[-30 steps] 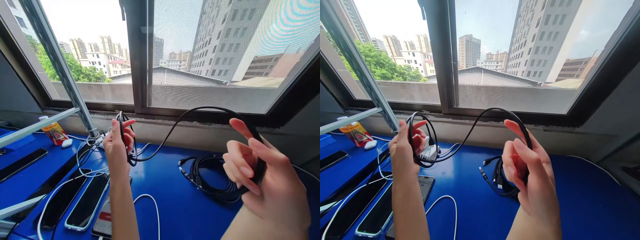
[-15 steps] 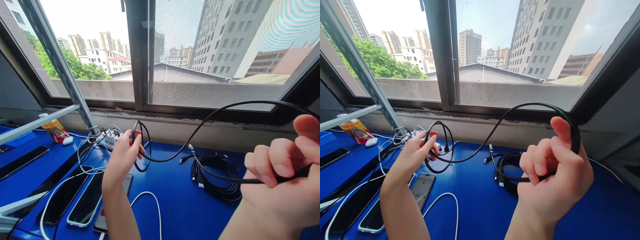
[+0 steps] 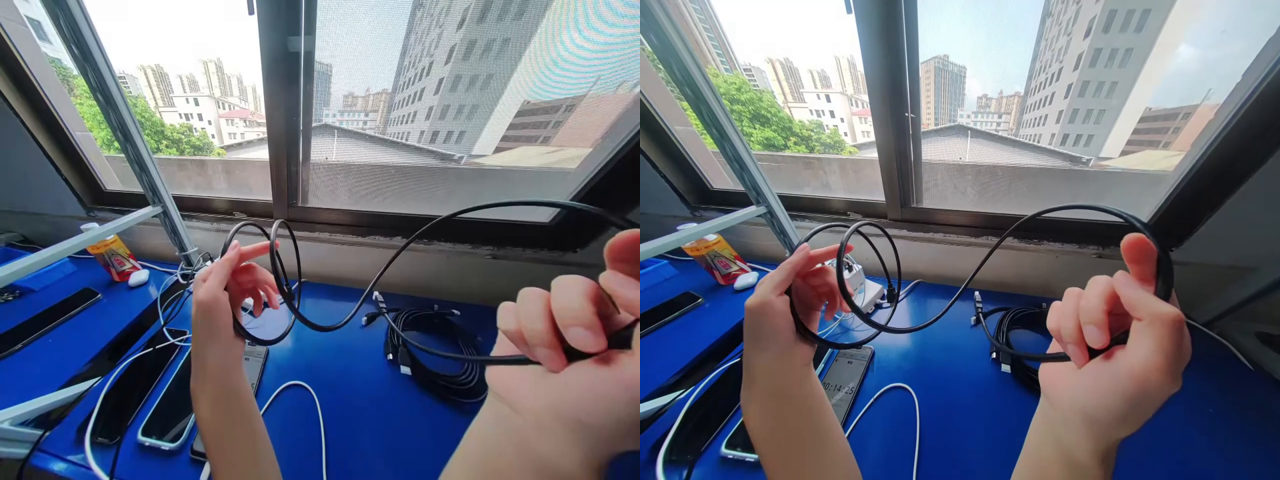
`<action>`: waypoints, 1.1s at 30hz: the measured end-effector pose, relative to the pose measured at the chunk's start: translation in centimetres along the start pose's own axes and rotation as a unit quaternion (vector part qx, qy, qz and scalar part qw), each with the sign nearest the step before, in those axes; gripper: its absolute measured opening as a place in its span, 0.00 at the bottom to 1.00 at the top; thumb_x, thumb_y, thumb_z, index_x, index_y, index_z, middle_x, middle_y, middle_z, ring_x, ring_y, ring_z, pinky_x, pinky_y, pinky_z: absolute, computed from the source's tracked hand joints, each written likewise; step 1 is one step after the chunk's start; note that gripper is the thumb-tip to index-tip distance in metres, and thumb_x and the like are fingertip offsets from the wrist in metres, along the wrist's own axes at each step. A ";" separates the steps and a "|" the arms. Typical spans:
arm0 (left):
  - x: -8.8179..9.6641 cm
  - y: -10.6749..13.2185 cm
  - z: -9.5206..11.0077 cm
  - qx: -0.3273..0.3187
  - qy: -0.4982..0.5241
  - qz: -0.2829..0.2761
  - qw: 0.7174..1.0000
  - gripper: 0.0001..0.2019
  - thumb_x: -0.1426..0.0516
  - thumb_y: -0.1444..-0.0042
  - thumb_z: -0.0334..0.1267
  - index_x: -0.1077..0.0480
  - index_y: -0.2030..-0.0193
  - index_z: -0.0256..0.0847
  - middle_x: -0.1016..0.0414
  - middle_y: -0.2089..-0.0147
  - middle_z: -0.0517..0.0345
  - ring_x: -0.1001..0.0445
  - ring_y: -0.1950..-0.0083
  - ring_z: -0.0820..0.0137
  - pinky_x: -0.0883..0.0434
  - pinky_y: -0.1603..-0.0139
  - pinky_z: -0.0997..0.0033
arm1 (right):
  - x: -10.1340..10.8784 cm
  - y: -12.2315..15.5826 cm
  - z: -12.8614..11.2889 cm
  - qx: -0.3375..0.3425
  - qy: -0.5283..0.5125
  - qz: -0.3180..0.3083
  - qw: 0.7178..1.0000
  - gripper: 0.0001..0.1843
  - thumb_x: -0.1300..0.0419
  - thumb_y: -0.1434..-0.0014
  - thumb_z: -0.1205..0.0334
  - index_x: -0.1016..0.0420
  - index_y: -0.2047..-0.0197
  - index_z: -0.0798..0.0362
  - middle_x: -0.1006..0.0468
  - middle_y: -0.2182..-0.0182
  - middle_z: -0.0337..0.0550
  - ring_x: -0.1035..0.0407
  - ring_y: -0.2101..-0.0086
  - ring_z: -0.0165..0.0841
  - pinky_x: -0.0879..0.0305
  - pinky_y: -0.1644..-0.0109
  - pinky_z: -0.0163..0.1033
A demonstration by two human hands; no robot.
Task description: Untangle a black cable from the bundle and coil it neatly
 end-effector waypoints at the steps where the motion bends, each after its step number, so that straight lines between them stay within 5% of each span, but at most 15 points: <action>1: 0.7 0.0 0.6 -0.028 0.033 0.040 0.998 0.16 0.48 0.45 0.40 0.22 0.75 0.39 0.34 0.89 0.62 0.38 0.87 0.78 0.44 0.85 0.79 | 0.1 -0.1 0.1 -0.001 0.000 0.002 1.000 0.11 0.49 0.45 0.64 0.28 0.66 0.40 0.61 0.86 0.31 0.67 0.87 0.28 0.66 0.82 0.41; 5: 2.5 -0.1 1.5 -0.085 0.158 0.140 0.974 0.24 0.56 0.42 0.29 0.30 0.86 0.40 0.47 0.93 0.65 0.47 0.91 0.80 0.50 0.87 0.78 | 0.8 -0.6 0.3 0.010 -0.005 0.006 1.000 0.13 0.51 0.43 0.63 0.27 0.63 0.38 0.63 0.83 0.32 0.66 0.86 0.29 0.65 0.82 0.41; 8: 2.3 -0.3 1.4 -0.071 0.168 0.141 0.973 0.25 0.58 0.40 0.28 0.33 0.85 0.41 0.47 0.92 0.65 0.47 0.90 0.80 0.49 0.86 0.77 | 0.3 -0.9 0.3 0.009 -0.024 -0.024 0.999 0.08 0.47 0.46 0.64 0.28 0.67 0.41 0.59 0.85 0.31 0.63 0.87 0.25 0.64 0.84 0.38; 11: 1.6 -0.3 1.0 -0.047 0.157 0.120 0.979 0.26 0.60 0.38 0.29 0.34 0.85 0.40 0.48 0.91 0.64 0.47 0.88 0.80 0.50 0.84 0.76 | -2.3 -0.6 0.8 -0.001 -0.022 -0.138 0.990 0.17 0.39 0.47 0.59 0.28 0.53 0.38 0.45 0.83 0.29 0.58 0.89 0.21 0.66 0.88 0.33; 16: -0.8 0.1 0.4 -0.007 0.097 0.044 0.994 0.29 0.59 0.37 0.34 0.42 0.91 0.41 0.53 0.92 0.62 0.50 0.88 0.78 0.51 0.84 0.73 | -7.3 2.8 3.7 -0.040 0.032 -0.369 0.928 0.44 0.42 0.42 0.42 0.66 0.31 0.28 0.26 0.67 0.33 0.40 0.87 0.23 0.57 0.93 0.27; 20: -3.1 0.8 0.1 0.005 0.021 -0.023 1.000 0.31 0.56 0.37 0.40 0.51 0.93 0.42 0.56 0.92 0.62 0.52 0.87 0.78 0.48 0.83 0.72 | -9.4 5.5 5.4 -0.023 0.089 -0.436 0.895 0.48 0.48 0.37 0.45 0.85 0.31 0.35 0.27 0.53 0.44 0.25 0.65 0.34 0.31 0.81 0.29; 25: -5.2 1.4 -1.6 0.051 -0.042 -0.079 0.995 0.32 0.55 0.39 0.50 0.50 0.95 0.44 0.55 0.93 0.62 0.47 0.87 0.77 0.44 0.82 0.71 | -10.9 8.2 6.6 -0.039 0.120 -0.482 0.867 0.42 0.51 0.34 0.49 0.80 0.30 0.36 0.29 0.49 0.46 0.26 0.63 0.32 0.24 0.64 0.37; 30: -6.2 1.4 -2.2 0.055 -0.053 -0.097 0.992 0.33 0.56 0.39 0.55 0.49 0.94 0.44 0.52 0.92 0.62 0.48 0.88 0.77 0.47 0.83 0.71 | -11.1 8.9 7.4 -0.112 0.075 -0.498 0.857 0.42 0.50 0.35 0.49 0.79 0.31 0.30 0.29 0.51 0.43 0.35 0.81 0.22 0.30 0.77 0.33; 33: -6.1 1.4 -1.8 0.034 -0.047 -0.090 0.994 0.34 0.57 0.39 0.55 0.50 0.95 0.44 0.52 0.92 0.61 0.48 0.87 0.77 0.48 0.84 0.70 | -10.4 7.1 7.3 -0.085 0.116 -0.444 0.885 0.37 0.46 0.39 0.48 0.57 0.30 0.38 0.27 0.57 0.41 0.42 0.84 0.20 0.39 0.84 0.30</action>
Point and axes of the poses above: each hand's wrist, its own y-axis away from the middle knuckle, its own x-axis out of the back of the hand, z = x × y, the point moved 10 cm from there along -y, towards the middle knuckle
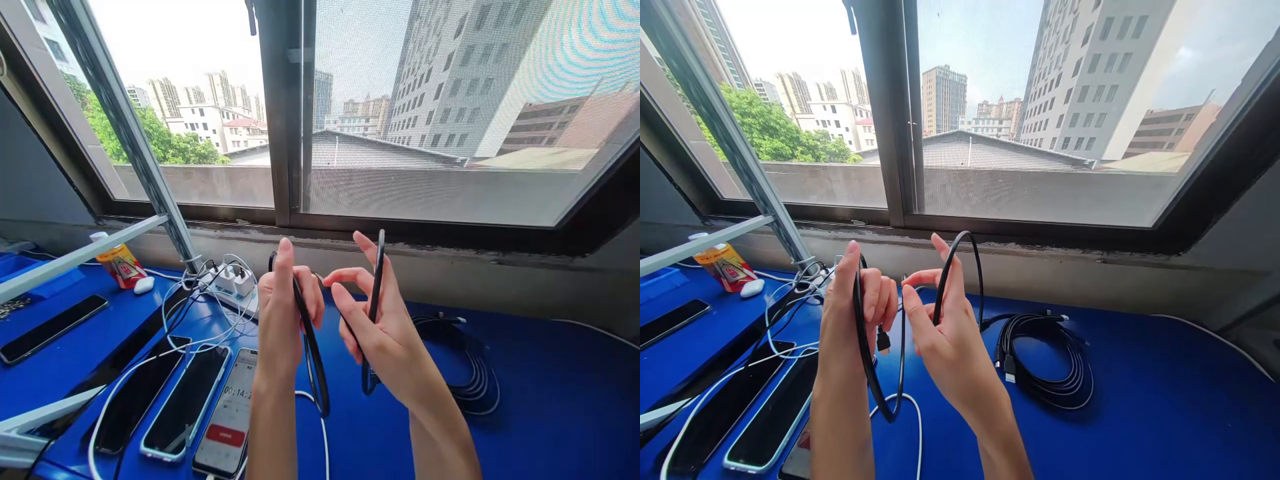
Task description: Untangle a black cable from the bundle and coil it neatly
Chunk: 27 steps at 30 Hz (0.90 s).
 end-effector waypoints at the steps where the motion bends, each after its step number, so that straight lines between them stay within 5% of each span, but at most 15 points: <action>1: 0.3 0.1 0.2 -0.013 -0.007 0.014 1.000 0.34 0.57 0.39 0.55 0.49 0.95 0.44 0.51 0.92 0.61 0.48 0.87 0.77 0.48 0.84 0.70 | 0.8 -0.2 0.0 0.001 0.030 0.028 0.999 0.34 0.45 0.40 0.48 0.48 0.33 0.42 0.27 0.59 0.40 0.44 0.84 0.20 0.42 0.84 0.30; 5: 2.2 0.6 1.4 -0.075 -0.051 0.087 0.992 0.36 0.55 0.40 0.61 0.48 0.95 0.45 0.51 0.92 0.62 0.49 0.87 0.77 0.48 0.84 0.71 | 4.1 -0.7 -0.6 0.004 0.159 0.122 0.980 0.22 0.45 0.43 0.50 0.23 0.52 0.53 0.25 0.66 0.43 0.42 0.81 0.23 0.43 0.82 0.31; 10: 2.4 0.3 1.4 -0.069 -0.046 0.051 0.995 0.36 0.53 0.42 0.63 0.51 0.95 0.44 0.53 0.92 0.63 0.51 0.87 0.78 0.46 0.85 0.72 | 6.5 -0.3 -1.8 0.026 0.189 0.176 0.966 0.19 0.44 0.46 0.48 0.19 0.66 0.53 0.22 0.70 0.46 0.34 0.77 0.29 0.38 0.77 0.33; 16: 1.0 0.0 0.7 -0.015 -0.067 -0.062 0.996 0.33 0.49 0.48 0.66 0.47 0.92 0.45 0.52 0.91 0.65 0.50 0.87 0.78 0.47 0.84 0.72 | 6.6 0.8 -1.8 0.012 0.150 0.187 0.971 0.31 0.44 0.47 0.37 0.23 0.51 0.52 0.23 0.68 0.45 0.36 0.78 0.28 0.39 0.78 0.31; 20: 0.9 -0.2 -0.1 0.011 -0.083 -0.058 0.995 0.32 0.47 0.56 0.71 0.47 0.89 0.45 0.53 0.92 0.67 0.51 0.88 0.79 0.49 0.85 0.72 | 5.3 1.5 -2.0 0.029 0.105 0.145 0.983 0.39 0.39 0.51 0.36 0.32 0.41 0.49 0.24 0.60 0.46 0.35 0.75 0.27 0.36 0.76 0.30; 24: 0.3 -0.9 -1.1 0.031 -0.066 -0.046 0.996 0.30 0.45 0.56 0.69 0.46 0.87 0.44 0.53 0.92 0.69 0.52 0.89 0.80 0.47 0.85 0.74 | 3.8 1.8 -2.1 0.039 0.132 0.092 0.986 0.45 0.31 0.58 0.44 0.37 0.38 0.46 0.25 0.56 0.45 0.34 0.72 0.28 0.33 0.74 0.31; 27: -0.2 -1.4 -1.7 0.034 -0.048 -0.035 0.998 0.29 0.44 0.55 0.67 0.44 0.86 0.43 0.51 0.92 0.69 0.51 0.88 0.80 0.48 0.85 0.75 | 3.2 1.4 -2.2 0.051 0.169 0.071 0.982 0.35 0.34 0.54 0.56 0.33 0.41 0.45 0.23 0.58 0.42 0.34 0.72 0.27 0.31 0.72 0.31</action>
Point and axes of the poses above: each hand's wrist, its own y-axis away from the middle knuckle, its own x-axis out of the back of the hand, z = x × y, the point moved 10 cm from there along -y, towards the middle knuckle
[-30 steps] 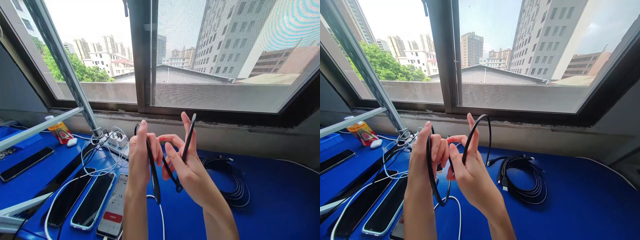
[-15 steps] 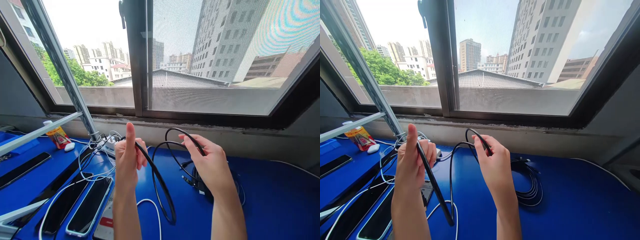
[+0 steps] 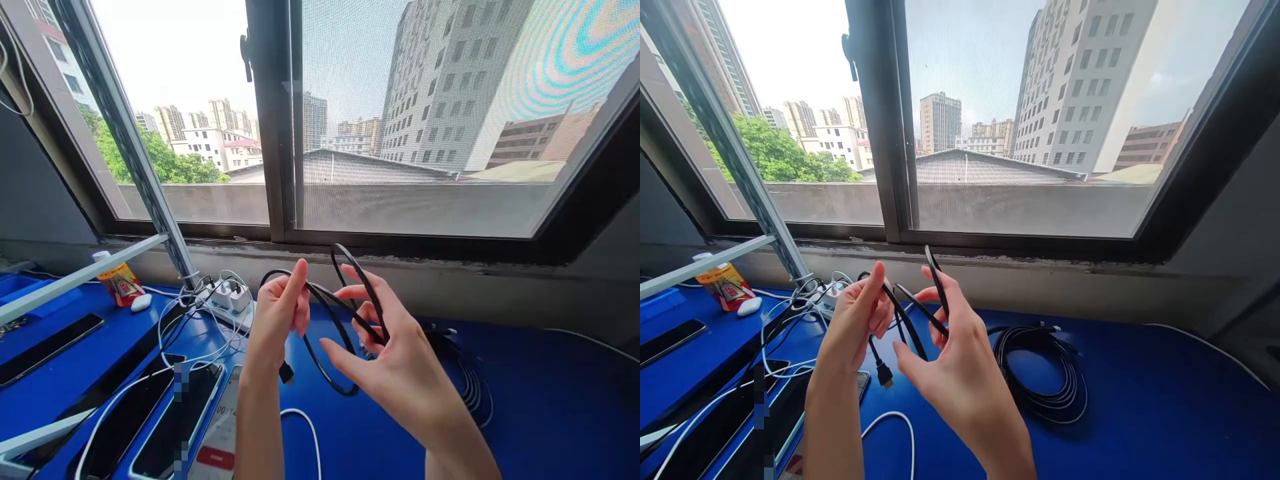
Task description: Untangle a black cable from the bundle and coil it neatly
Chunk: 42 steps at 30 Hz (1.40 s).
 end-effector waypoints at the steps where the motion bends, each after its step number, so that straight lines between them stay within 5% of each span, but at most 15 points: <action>1: -0.2 -0.1 0.0 -0.002 -0.005 0.000 1.000 0.29 0.44 0.54 0.66 0.44 0.86 0.43 0.50 0.92 0.68 0.50 0.88 0.80 0.48 0.84 0.75 | 0.0 -0.2 -0.1 0.008 0.006 0.002 1.000 0.30 0.37 0.51 0.59 0.30 0.43 0.45 0.23 0.60 0.42 0.34 0.73 0.26 0.31 0.72 0.30; 7: 0.5 0.8 1.9 -0.085 -0.189 0.051 0.977 0.25 0.45 0.48 0.59 0.33 0.84 0.41 0.42 0.89 0.64 0.46 0.85 0.77 0.44 0.81 0.74 | 2.9 -0.9 -0.2 0.039 -0.031 0.103 0.993 0.15 0.39 0.49 0.60 0.19 0.57 0.50 0.20 0.67 0.42 0.25 0.67 0.33 0.26 0.66 0.33; 12: 1.7 2.3 4.5 -0.182 -0.265 0.131 0.938 0.15 0.39 0.51 0.53 0.28 0.67 0.43 0.34 0.82 0.65 0.35 0.78 0.73 0.35 0.73 0.73 | 5.6 0.0 -0.6 0.052 -0.001 0.185 0.981 0.13 0.36 0.50 0.62 0.18 0.59 0.47 0.19 0.63 0.41 0.24 0.67 0.34 0.26 0.69 0.33; 15: 1.5 2.1 4.9 -0.234 -0.250 0.126 0.931 0.22 0.36 0.55 0.51 0.30 0.56 0.44 0.25 0.68 0.60 0.27 0.61 0.66 0.30 0.59 0.68 | 6.9 1.0 -1.2 0.070 -0.021 0.237 0.969 0.13 0.33 0.51 0.63 0.18 0.60 0.45 0.19 0.67 0.40 0.26 0.73 0.31 0.32 0.79 0.31; 18: 0.8 0.7 3.7 -0.225 -0.215 0.089 0.946 0.27 0.34 0.58 0.49 0.32 0.50 0.46 0.26 0.52 0.53 0.29 0.49 0.62 0.31 0.51 0.63 | 7.8 2.0 -2.0 0.118 -0.091 0.278 0.949 0.13 0.32 0.51 0.66 0.18 0.62 0.42 0.20 0.72 0.36 0.31 0.80 0.26 0.39 0.84 0.29; 22: -1.2 -1.3 0.8 -0.142 -0.056 -0.014 0.988 0.25 0.38 0.53 0.50 0.31 0.49 0.44 0.23 0.54 0.52 0.26 0.52 0.64 0.30 0.53 0.66 | 7.7 2.7 -3.5 0.226 -0.172 0.263 0.922 0.20 0.37 0.49 0.75 0.19 0.61 0.38 0.21 0.73 0.32 0.29 0.78 0.25 0.36 0.81 0.28; 25: -1.4 -1.7 -0.1 -0.100 0.021 0.002 0.995 0.17 0.39 0.55 0.51 0.26 0.64 0.40 0.23 0.68 0.56 0.25 0.62 0.67 0.30 0.59 0.70 | 7.6 3.1 -3.8 0.260 -0.185 0.270 0.908 0.22 0.38 0.49 0.77 0.19 0.60 0.38 0.21 0.72 0.31 0.29 0.78 0.23 0.36 0.81 0.27; 28: -1.1 -1.2 -0.4 -0.062 0.033 0.031 0.997 0.21 0.39 0.57 0.53 0.38 0.87 0.41 0.39 0.87 0.63 0.31 0.77 0.71 0.32 0.71 0.72 | 7.4 3.2 -3.8 0.270 -0.172 0.263 0.910 0.20 0.38 0.48 0.75 0.19 0.59 0.39 0.22 0.73 0.31 0.31 0.80 0.22 0.38 0.82 0.25; 30: -0.9 -0.6 -0.3 -0.047 0.035 0.030 0.998 0.28 0.40 0.56 0.55 0.49 0.93 0.43 0.50 0.92 0.65 0.38 0.84 0.74 0.37 0.78 0.74 | 7.3 2.9 -3.5 0.267 -0.156 0.250 0.918 0.18 0.38 0.47 0.72 0.21 0.57 0.41 0.22 0.73 0.32 0.31 0.79 0.22 0.37 0.81 0.25; 36: 3.0 2.3 2.9 -0.157 -0.064 0.183 0.968 0.24 0.42 0.50 0.48 0.46 0.89 0.41 0.54 0.88 0.69 0.55 0.86 0.81 0.53 0.84 0.74 | 6.3 0.4 -2.1 0.187 0.016 0.156 0.970 0.22 0.38 0.47 0.66 0.27 0.48 0.45 0.22 0.72 0.35 0.25 0.72 0.28 0.26 0.67 0.31; 39: 3.6 4.0 5.0 -0.237 -0.161 0.245 0.926 0.22 0.42 0.51 0.42 0.46 0.88 0.40 0.55 0.85 0.68 0.55 0.82 0.80 0.53 0.82 0.74 | 5.1 -0.2 -2.1 0.159 0.062 0.103 0.980 0.18 0.37 0.47 0.61 0.25 0.51 0.46 0.24 0.76 0.33 0.27 0.74 0.27 0.27 0.70 0.29; 42: 3.0 4.0 5.1 -0.230 -0.171 0.229 0.930 0.23 0.44 0.49 0.42 0.48 0.89 0.40 0.55 0.85 0.67 0.54 0.82 0.80 0.52 0.81 0.74 | 3.0 -0.3 -1.3 0.074 0.000 0.032 0.997 0.17 0.40 0.44 0.56 0.24 0.51 0.48 0.30 0.82 0.31 0.32 0.82 0.24 0.33 0.78 0.26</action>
Point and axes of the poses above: each hand's wrist, its own y-axis away from the middle knuckle, its own x-axis out of the back of the hand, z = x × y, the point moved 10 cm from there along -y, towards the middle knuckle
